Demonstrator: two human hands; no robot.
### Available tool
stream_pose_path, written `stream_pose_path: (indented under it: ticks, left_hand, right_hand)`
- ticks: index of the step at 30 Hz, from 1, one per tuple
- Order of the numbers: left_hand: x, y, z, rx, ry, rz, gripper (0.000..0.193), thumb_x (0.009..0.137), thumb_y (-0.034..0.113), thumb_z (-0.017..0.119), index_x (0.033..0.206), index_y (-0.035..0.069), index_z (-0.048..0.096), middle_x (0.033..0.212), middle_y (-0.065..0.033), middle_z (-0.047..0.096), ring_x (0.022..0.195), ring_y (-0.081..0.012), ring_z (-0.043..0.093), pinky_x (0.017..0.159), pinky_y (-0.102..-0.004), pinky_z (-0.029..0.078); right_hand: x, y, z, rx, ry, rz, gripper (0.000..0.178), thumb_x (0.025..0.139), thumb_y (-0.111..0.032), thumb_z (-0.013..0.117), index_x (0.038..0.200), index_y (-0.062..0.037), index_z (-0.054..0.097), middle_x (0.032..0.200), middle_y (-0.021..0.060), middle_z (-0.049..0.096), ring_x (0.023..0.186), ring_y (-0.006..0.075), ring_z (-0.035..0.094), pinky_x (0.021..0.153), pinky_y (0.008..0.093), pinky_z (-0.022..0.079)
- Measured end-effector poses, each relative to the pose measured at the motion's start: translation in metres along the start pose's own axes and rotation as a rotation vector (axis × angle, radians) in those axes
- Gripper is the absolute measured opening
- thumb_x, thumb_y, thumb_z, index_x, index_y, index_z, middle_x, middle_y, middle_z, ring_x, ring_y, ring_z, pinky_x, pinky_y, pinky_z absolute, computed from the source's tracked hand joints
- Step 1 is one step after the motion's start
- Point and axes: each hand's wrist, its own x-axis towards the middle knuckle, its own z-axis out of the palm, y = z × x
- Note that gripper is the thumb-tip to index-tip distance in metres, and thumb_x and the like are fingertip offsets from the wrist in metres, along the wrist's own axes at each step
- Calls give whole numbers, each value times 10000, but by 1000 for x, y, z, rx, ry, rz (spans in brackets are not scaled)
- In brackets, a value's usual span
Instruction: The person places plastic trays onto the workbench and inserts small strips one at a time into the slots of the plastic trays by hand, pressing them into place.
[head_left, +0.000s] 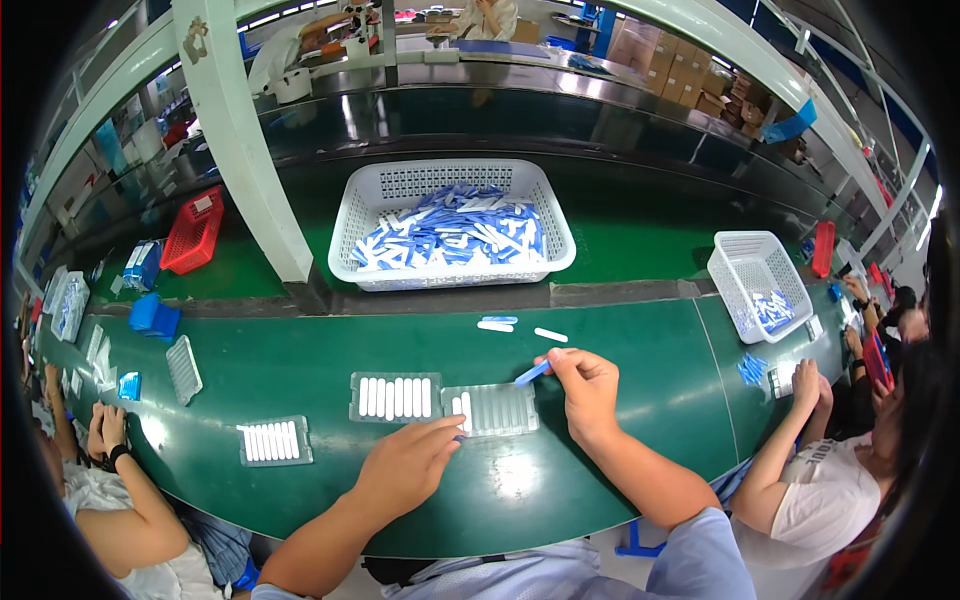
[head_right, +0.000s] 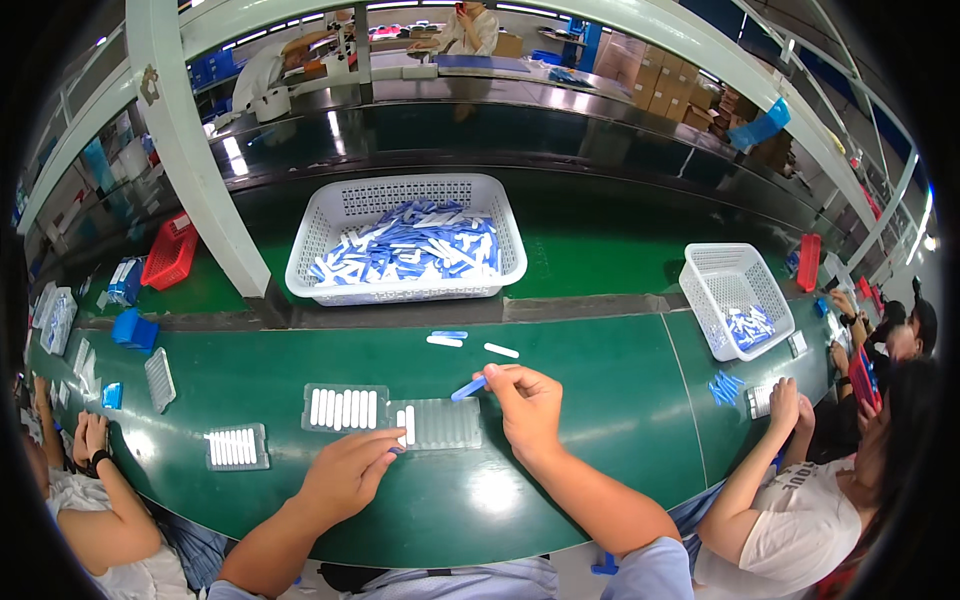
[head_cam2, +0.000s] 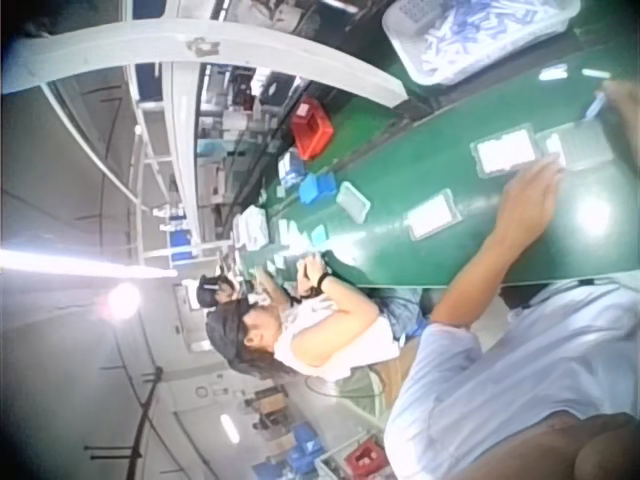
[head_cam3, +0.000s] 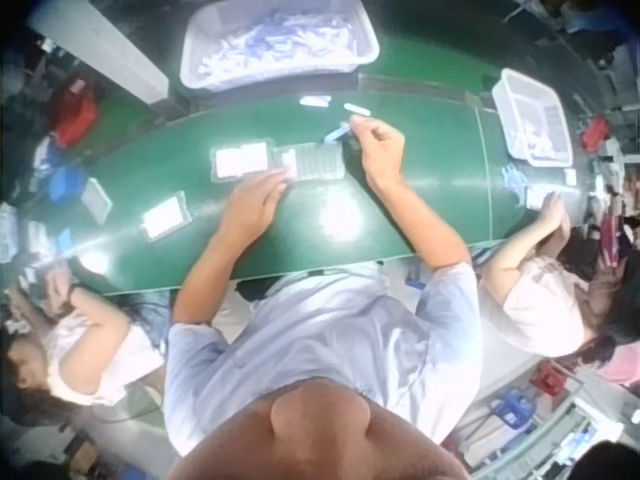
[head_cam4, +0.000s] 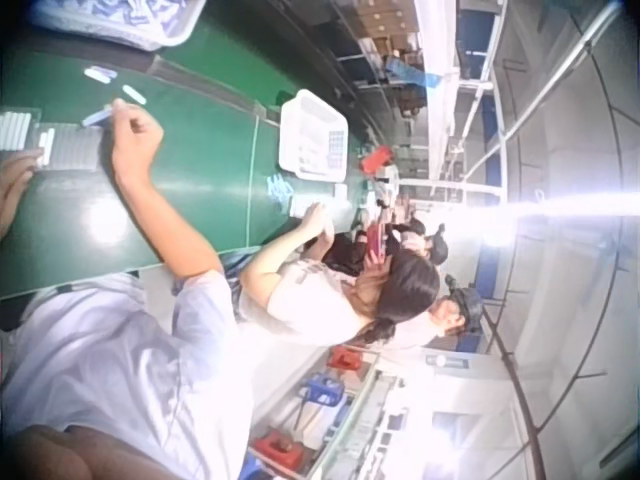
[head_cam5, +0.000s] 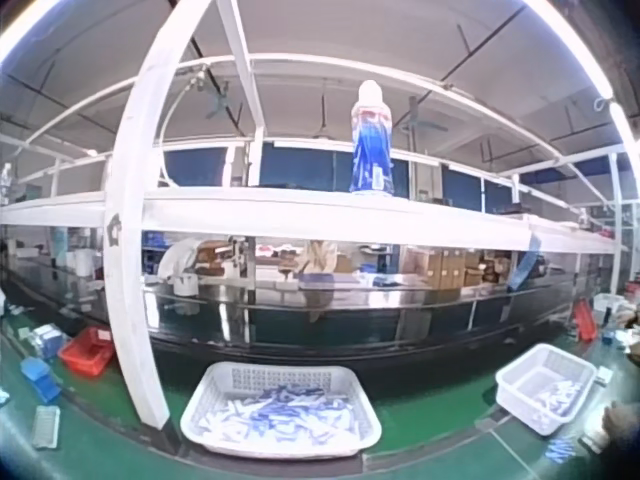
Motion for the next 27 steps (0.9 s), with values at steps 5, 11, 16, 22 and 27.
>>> stream_pose_path:
  ticks: [5,11,16,22,27]
  left_hand:
    - [4,3,2,176,-89,-11,178,954,139,683,1121,77,690,1233,-22,731,935,-259,717,745,-392,596]
    - [11,8,2,234,-134,-119,140,960,111,668,1089,66,699,1263,-45,732,1001,-283,728,802,-380,601]
    - [10,5,-7,36,-153,-165,141,988,112,639,1108,65,696,1297,-54,724,941,-289,741,790,-364,596]
    - [9,2,-8,-101,-68,-249,168,1018,124,603,1146,72,699,1291,-64,727,906,-279,744,778,-351,589]
    - [8,4,-10,-372,37,-344,224,1066,219,588,1162,50,699,1201,-111,764,704,-165,704,612,-293,541]
  right_hand:
    - [0,0,-2,-54,-21,-35,124,969,-71,746,878,13,761,950,126,769,909,168,701,852,306,527]
    - [3,-1,-2,-336,-107,-297,97,959,-30,724,877,20,740,976,144,760,929,188,699,871,320,533]
    - [1,-2,1,-379,-185,-297,73,974,-15,700,921,35,704,1011,154,735,996,190,683,866,319,535]
    - [10,-30,2,-385,-349,159,88,1007,-49,675,993,35,700,796,98,750,612,100,656,563,232,490]
    - [47,-44,22,-253,-721,496,94,974,-78,738,948,11,726,788,77,760,652,77,663,584,230,498]
